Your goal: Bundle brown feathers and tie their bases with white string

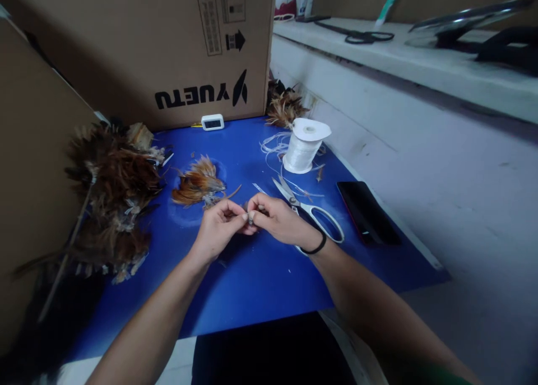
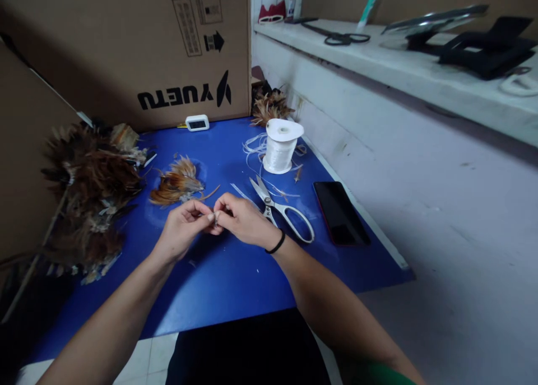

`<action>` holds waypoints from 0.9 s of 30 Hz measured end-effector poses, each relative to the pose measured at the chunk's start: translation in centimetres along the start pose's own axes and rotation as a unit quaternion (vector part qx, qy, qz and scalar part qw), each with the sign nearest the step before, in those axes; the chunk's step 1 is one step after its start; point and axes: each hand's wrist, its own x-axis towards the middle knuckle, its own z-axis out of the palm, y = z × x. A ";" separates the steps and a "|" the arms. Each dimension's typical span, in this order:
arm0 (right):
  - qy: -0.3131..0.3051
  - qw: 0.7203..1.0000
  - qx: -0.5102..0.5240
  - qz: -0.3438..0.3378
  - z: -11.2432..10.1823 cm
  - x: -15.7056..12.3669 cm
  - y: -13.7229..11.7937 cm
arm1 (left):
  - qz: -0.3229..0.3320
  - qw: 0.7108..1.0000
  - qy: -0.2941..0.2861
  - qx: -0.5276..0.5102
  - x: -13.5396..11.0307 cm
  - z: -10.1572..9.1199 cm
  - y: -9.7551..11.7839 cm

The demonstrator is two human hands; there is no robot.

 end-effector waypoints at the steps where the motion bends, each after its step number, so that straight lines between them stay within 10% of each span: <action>1: 0.010 0.999 -0.029 -0.013 0.0 0.0 -0.1 | -0.004 1.000 0.005 -0.005 0.0 0.0 0.0; 27: 0.065 0.980 0.179 0.063 0.8 0.3 0.2 | 0.046 0.995 0.087 0.029 0.3 -0.3 -0.4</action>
